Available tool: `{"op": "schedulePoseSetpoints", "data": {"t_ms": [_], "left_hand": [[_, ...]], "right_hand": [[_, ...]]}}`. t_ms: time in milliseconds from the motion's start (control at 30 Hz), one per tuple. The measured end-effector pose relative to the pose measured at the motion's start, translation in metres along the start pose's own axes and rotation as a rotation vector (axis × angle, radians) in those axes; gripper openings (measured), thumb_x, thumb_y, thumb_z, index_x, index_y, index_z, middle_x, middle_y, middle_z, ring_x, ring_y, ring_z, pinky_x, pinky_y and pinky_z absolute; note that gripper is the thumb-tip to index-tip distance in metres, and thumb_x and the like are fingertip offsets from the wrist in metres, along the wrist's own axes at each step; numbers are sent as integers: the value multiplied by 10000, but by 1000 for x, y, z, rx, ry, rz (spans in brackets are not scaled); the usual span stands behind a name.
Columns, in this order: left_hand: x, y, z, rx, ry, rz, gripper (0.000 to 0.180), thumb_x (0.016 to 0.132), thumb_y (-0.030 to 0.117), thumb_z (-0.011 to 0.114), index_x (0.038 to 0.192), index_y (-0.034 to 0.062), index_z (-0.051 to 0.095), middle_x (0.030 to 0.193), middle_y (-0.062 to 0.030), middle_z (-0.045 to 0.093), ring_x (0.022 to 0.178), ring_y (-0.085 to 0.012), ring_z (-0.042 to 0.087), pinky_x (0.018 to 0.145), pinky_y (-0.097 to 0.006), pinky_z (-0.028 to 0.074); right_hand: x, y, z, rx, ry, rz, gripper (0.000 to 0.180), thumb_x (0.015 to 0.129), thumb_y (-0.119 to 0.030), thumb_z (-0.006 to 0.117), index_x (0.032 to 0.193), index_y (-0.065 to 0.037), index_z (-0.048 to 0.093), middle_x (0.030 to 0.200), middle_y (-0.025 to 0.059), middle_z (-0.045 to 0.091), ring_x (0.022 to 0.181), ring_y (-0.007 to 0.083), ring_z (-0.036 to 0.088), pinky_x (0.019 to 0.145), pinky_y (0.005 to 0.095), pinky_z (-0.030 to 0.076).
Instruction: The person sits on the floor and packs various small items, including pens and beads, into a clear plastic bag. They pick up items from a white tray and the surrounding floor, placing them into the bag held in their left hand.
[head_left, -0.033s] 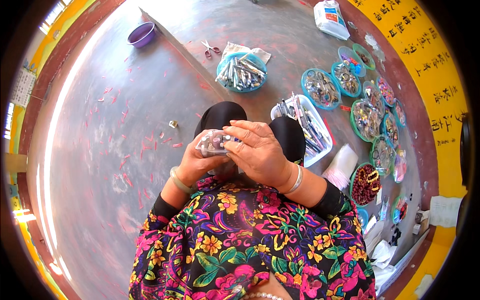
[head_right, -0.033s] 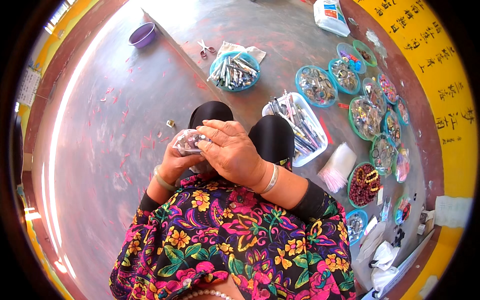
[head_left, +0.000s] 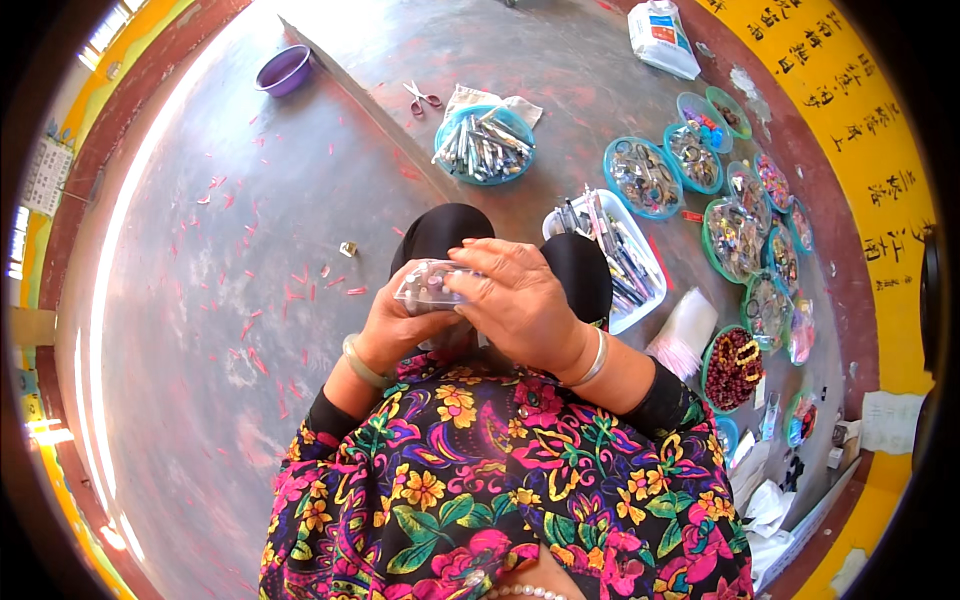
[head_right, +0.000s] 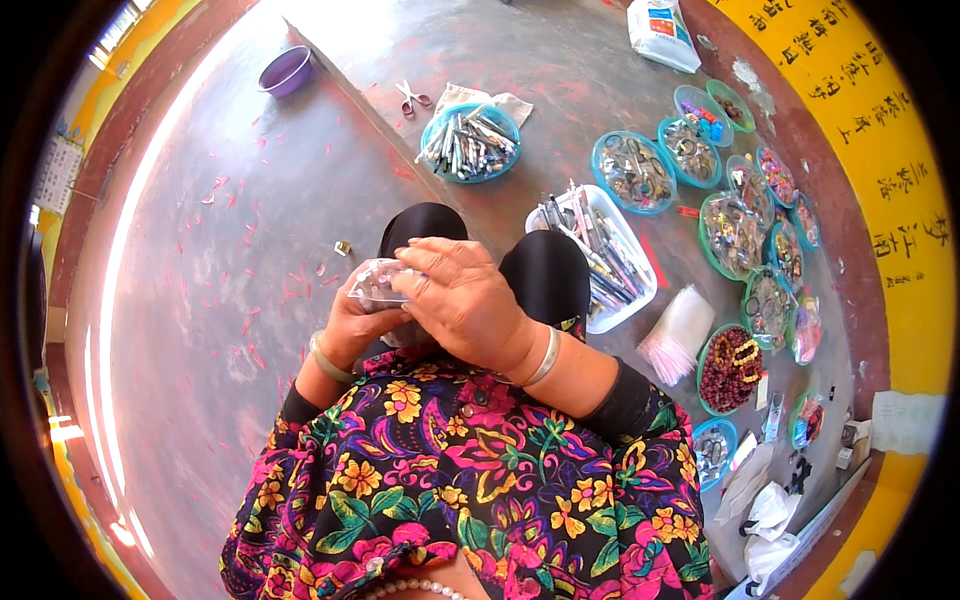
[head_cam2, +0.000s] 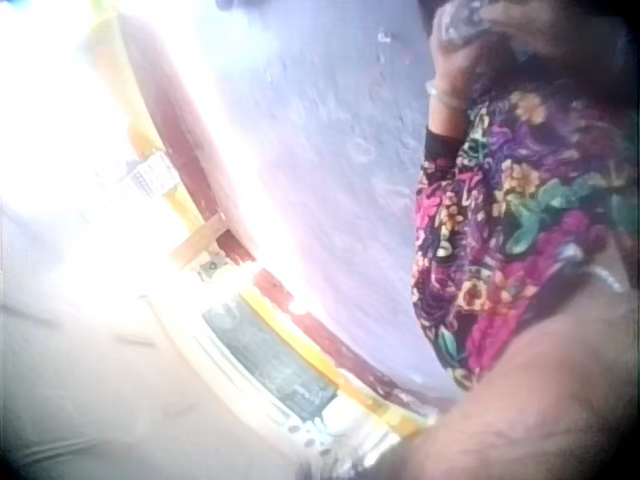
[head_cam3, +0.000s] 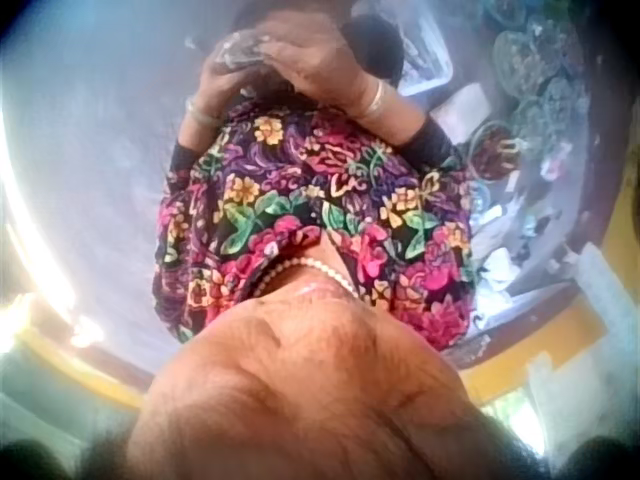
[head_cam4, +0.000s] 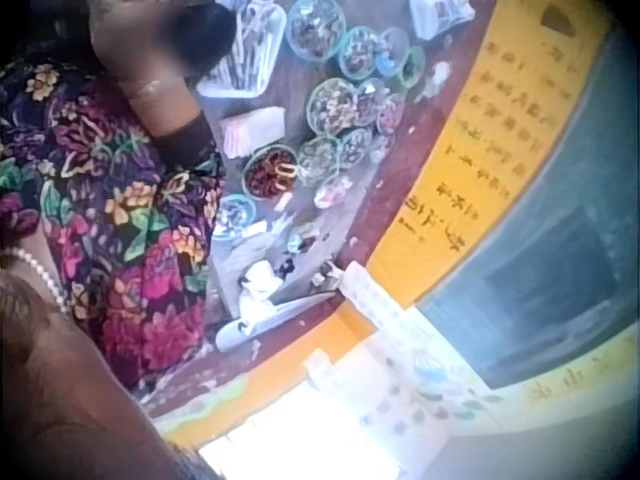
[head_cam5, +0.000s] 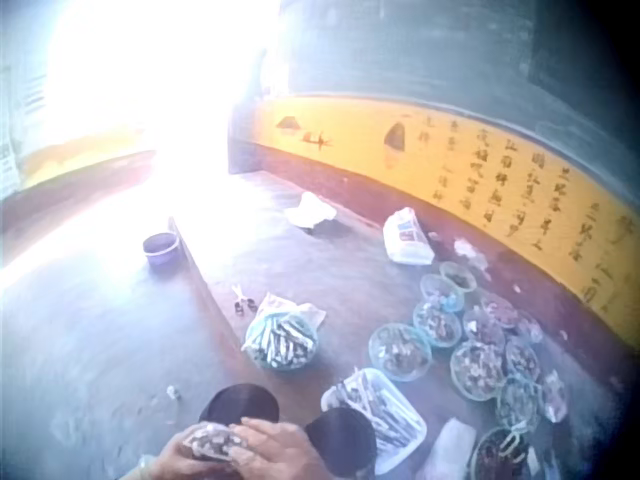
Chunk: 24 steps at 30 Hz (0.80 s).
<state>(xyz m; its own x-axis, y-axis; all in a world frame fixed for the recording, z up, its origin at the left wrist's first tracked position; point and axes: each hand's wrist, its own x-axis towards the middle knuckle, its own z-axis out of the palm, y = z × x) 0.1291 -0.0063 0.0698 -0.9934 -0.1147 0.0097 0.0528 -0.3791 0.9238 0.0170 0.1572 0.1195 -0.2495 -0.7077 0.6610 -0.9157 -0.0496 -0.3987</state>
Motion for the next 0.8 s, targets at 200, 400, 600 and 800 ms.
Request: {"op": "schedulePoseSetpoints", "data": {"t_ms": [200, 400, 600, 800], "left_hand": [[0, 6, 4, 64, -5, 7, 483, 753, -50, 692, 1191, 11, 499, 1121, -67, 599, 1028, -133, 566, 905, -295, 457], [0, 12, 3, 108, 0, 50, 487, 734, -64, 694, 1180, 0, 509, 1114, -68, 602, 1029, -142, 568, 908, -301, 455], [7, 13, 2, 189, -1, 63, 526, 722, -55, 710, 1200, -11, 496, 1128, -70, 594, 1048, -146, 559, 916, -300, 449], [9, 8, 3, 177, 30, 19, 513, 728, -52, 711, 1195, -27, 499, 1120, -75, 600, 1037, -141, 563, 906, -293, 451]], "right_hand": [[-10, 23, -18, 617, 94, 594, 478, 788, -177, 709, 1213, -24, 550, 1190, 106, 589, 1094, 212, 555, 933, 327, 410], [-32, 31, -7, 1002, -166, 758, 497, 750, -185, 756, 1188, -31, 578, 1182, 77, 597, 1070, 149, 540, 933, 304, 391], [-28, 19, 7, 897, -26, 671, 350, 757, -41, 722, 1092, 2, 630, 986, 55, 620, 878, 104, 575, 750, 229, 470], [-33, 23, 14, 854, 57, 617, 271, 768, -41, 709, 1029, 11, 661, 963, 71, 647, 867, 127, 593, 786, 247, 471]]}}
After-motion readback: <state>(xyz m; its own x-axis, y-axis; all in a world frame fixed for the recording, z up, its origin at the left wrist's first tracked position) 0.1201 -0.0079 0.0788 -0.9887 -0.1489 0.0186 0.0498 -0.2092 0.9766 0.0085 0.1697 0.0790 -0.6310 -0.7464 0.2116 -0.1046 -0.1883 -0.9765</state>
